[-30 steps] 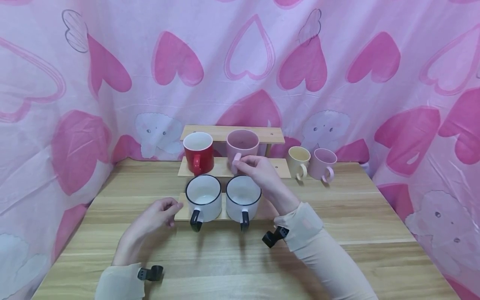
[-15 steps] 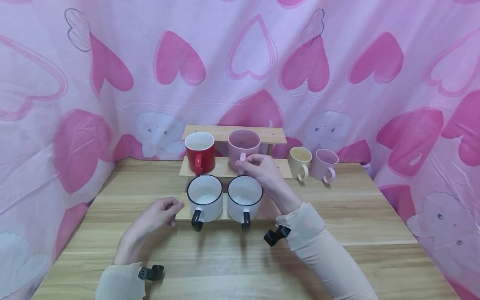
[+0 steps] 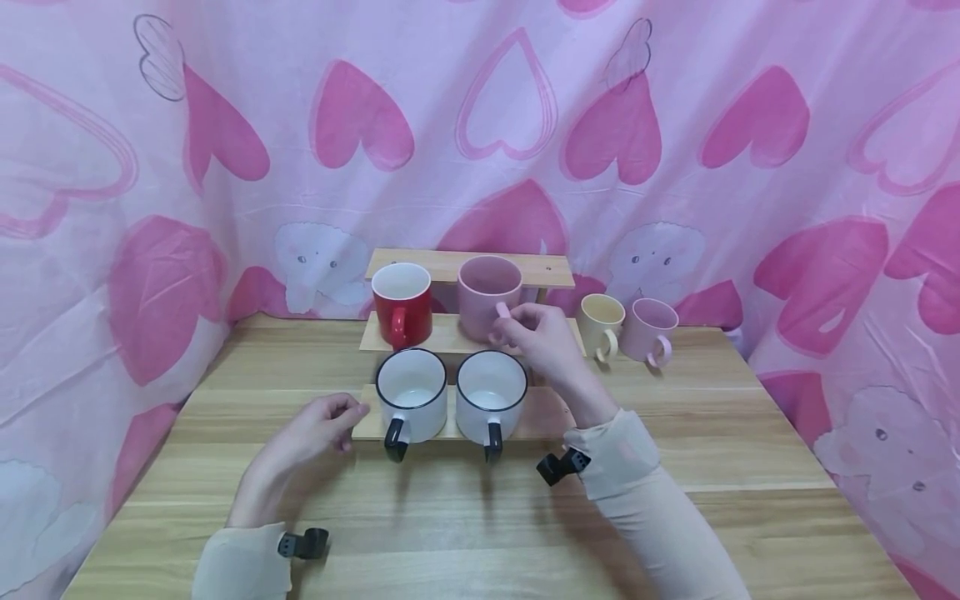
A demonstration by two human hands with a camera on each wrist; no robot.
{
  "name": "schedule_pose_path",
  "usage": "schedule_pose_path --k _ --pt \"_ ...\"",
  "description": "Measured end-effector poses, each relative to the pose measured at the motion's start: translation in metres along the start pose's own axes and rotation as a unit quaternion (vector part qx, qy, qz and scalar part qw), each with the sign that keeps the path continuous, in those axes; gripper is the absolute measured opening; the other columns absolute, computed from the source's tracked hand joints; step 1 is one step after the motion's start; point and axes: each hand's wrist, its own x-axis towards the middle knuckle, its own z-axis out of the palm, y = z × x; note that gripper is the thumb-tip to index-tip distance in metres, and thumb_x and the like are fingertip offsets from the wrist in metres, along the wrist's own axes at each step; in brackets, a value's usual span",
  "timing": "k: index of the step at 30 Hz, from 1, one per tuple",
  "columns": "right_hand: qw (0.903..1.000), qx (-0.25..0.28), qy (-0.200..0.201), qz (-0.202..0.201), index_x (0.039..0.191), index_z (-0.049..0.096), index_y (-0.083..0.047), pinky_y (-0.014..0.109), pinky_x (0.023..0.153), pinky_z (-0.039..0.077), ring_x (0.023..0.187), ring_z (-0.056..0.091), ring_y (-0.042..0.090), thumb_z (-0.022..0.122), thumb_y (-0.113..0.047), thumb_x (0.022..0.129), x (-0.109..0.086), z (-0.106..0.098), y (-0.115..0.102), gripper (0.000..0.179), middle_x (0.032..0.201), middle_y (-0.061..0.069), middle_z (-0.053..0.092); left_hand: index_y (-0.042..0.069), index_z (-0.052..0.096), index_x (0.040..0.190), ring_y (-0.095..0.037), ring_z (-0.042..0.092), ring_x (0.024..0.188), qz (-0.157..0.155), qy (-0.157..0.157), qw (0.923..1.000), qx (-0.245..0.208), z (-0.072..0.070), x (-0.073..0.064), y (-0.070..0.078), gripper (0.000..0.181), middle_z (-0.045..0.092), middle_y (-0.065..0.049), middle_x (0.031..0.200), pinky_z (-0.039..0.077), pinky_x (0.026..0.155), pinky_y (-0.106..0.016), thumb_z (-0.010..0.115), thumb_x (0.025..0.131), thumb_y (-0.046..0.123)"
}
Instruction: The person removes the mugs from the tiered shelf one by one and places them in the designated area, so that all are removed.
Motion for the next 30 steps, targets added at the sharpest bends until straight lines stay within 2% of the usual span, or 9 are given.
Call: schedule_pose_path --k 6,13,20,26,30 --pt "0.9998 0.014 0.012 -0.003 0.097 0.071 -0.008 0.032 0.079 0.042 0.093 0.066 0.017 0.068 -0.026 0.092 -0.001 -0.003 0.004 0.019 0.089 0.010 0.073 0.005 0.062 0.096 -0.024 0.054 0.070 -0.003 0.002 1.0000 0.003 0.000 0.000 0.000 0.034 0.057 -0.009 0.072 0.044 0.067 -0.034 0.055 0.100 0.038" --pt "0.9980 0.062 0.000 -0.011 0.102 0.068 -0.003 0.034 0.075 0.052 0.091 0.069 0.026 0.066 -0.024 0.095 -0.002 -0.005 0.009 0.022 0.094 0.018 0.071 0.005 0.062 0.096 -0.024 0.054 0.070 0.000 0.001 1.0000 0.009 0.000 -0.001 0.000 0.033 0.057 -0.009 0.072 0.044 0.066 -0.034 0.055 0.100 0.038" --pt "0.9963 0.084 -0.001 -0.020 0.106 0.067 0.000 0.034 0.077 0.053 0.093 0.067 0.033 0.065 -0.025 0.096 -0.004 -0.007 0.014 0.026 0.097 0.022 0.070 0.003 0.062 0.098 -0.024 0.055 0.070 -0.002 0.002 0.9999 0.011 0.000 0.000 0.000 0.037 0.057 -0.009 0.072 0.043 0.066 -0.034 0.054 0.101 0.038" --pt "0.9943 0.105 -0.006 -0.018 0.110 0.065 0.005 0.044 0.084 0.053 0.098 0.066 0.038 0.065 -0.024 0.096 -0.007 -0.013 0.012 0.032 0.100 0.028 0.065 0.003 0.062 0.098 -0.024 0.056 0.070 0.000 -0.001 0.9999 0.013 -0.001 0.000 0.000 0.034 0.057 -0.009 0.072 0.044 0.069 -0.035 0.055 0.101 0.036" --pt "0.9964 0.079 0.009 -0.032 0.108 0.067 0.003 0.050 0.089 0.048 0.095 0.063 0.036 0.065 -0.031 0.096 -0.007 -0.015 0.012 0.035 0.097 0.022 0.067 0.004 0.062 0.099 -0.024 0.056 0.071 0.000 -0.001 0.9999 0.011 -0.001 0.000 0.002 0.033 0.058 -0.009 0.073 0.044 0.071 -0.036 0.056 0.100 0.036"
